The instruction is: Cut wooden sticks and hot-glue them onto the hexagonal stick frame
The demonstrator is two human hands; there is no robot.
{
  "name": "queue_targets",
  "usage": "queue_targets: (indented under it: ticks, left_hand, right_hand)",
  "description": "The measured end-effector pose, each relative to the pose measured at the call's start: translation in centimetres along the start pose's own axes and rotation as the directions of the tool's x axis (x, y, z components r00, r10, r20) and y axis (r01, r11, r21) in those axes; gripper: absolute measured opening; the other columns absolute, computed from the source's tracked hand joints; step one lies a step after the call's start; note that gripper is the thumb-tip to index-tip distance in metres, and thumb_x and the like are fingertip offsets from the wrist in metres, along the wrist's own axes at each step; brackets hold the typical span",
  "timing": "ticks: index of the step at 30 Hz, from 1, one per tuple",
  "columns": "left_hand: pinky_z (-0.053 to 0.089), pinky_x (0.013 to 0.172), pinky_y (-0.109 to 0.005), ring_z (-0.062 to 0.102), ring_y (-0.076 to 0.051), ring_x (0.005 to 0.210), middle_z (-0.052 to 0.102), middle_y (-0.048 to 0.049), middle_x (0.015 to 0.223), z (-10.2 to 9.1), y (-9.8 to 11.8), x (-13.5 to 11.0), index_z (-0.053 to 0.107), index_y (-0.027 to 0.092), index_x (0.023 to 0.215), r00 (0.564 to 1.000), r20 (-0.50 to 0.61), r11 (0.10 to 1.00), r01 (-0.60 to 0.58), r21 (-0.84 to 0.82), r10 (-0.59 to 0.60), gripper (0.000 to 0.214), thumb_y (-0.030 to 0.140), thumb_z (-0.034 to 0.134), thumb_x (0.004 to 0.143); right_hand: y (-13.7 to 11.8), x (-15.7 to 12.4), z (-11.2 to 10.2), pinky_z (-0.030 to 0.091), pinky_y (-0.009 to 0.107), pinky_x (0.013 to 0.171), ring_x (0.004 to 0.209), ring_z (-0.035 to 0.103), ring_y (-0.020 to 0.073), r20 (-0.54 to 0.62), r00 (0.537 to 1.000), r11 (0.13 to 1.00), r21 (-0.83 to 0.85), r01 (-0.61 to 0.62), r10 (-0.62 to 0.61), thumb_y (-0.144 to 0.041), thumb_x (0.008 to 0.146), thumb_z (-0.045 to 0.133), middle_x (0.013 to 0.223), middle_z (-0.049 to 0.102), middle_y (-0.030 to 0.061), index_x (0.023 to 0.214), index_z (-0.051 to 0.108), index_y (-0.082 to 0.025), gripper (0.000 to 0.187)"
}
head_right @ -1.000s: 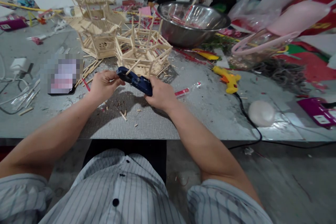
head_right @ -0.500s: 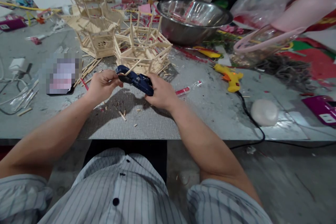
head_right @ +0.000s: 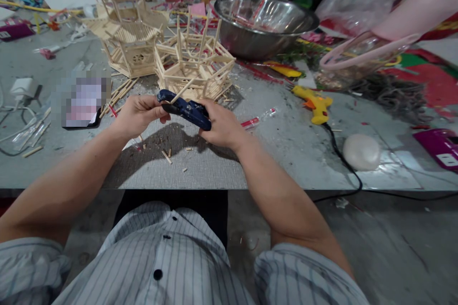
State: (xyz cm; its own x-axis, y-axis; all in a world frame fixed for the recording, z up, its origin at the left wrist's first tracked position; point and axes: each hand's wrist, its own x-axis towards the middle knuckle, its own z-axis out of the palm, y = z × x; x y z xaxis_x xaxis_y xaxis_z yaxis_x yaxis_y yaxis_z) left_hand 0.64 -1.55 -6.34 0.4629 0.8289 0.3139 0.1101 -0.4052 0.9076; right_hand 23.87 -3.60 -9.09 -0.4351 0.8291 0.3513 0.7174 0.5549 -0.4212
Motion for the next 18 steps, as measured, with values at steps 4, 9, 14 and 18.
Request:
queue_targets:
  ticks: [4, 9, 14, 18]
  left_hand:
    - [0.045, 0.054, -0.022, 0.054, -0.008, 0.051, 0.062, -0.0003, 0.056, 0.07, 0.08, -0.03, 0.065, 0.016, 0.062, 0.999, 0.031, 0.994, 0.021, -0.11, -0.018, 0.028, 0.04, 0.072, 0.074]
    - [0.049, 0.058, -0.026, 0.057, -0.011, 0.054, 0.062, -0.0011, 0.057, -0.09, -0.01, 0.02, 0.065, 0.016, 0.064, 0.993, 0.099, 0.988, 0.08, -0.129, -0.067, 0.038, 0.053, 0.073, 0.069]
    - [0.047, 0.057, -0.026, 0.054, -0.01, 0.051, 0.06, -0.0005, 0.055, -0.35, 0.03, -0.04, 0.064, 0.018, 0.06, 0.977, 0.202, 0.979, 0.11, -0.174, -0.073, 0.046, 0.062, 0.073, 0.065]
    - [0.047, 0.057, -0.025, 0.054, -0.01, 0.051, 0.059, 0.0006, 0.051, -0.28, 0.14, -0.11, 0.063, 0.018, 0.058, 0.96, 0.271, 0.974, 0.123, -0.192, -0.068, 0.046, 0.062, 0.073, 0.065]
  right_hand:
    - [0.23, -0.02, -0.25, 0.043, 0.049, 0.098, 0.118, 0.055, 0.032, 0.038, 0.999, 1.0, 0.028, -0.002, 0.001, -0.017, 0.061, 0.057, 0.128, 0.057, 0.0142, 0.131, 0.043, -0.019, 0.071]
    - [0.37, 0.05, -0.61, 0.042, 0.048, 0.099, 0.12, 0.053, 0.0309, 0.086, 0.996, 0.997, 0.075, 0.032, -0.039, -0.015, 0.059, 0.056, 0.13, 0.055, 0.0126, 0.133, 0.039, -0.021, 0.077]
    - [-0.04, 0.04, -0.78, 0.042, 0.047, 0.099, 0.122, 0.051, 0.0312, 0.136, 0.989, 0.991, 0.123, 0.048, -0.064, -0.013, 0.056, 0.055, 0.131, 0.054, 0.0109, 0.134, 0.039, -0.024, 0.081]
    - [-0.28, 0.03, -0.71, 0.045, 0.047, 0.095, 0.117, 0.054, 0.0313, 0.134, 0.987, 0.986, 0.152, 0.067, -0.088, -0.014, 0.056, 0.054, 0.13, 0.055, 0.0119, 0.132, 0.042, -0.022, 0.077]
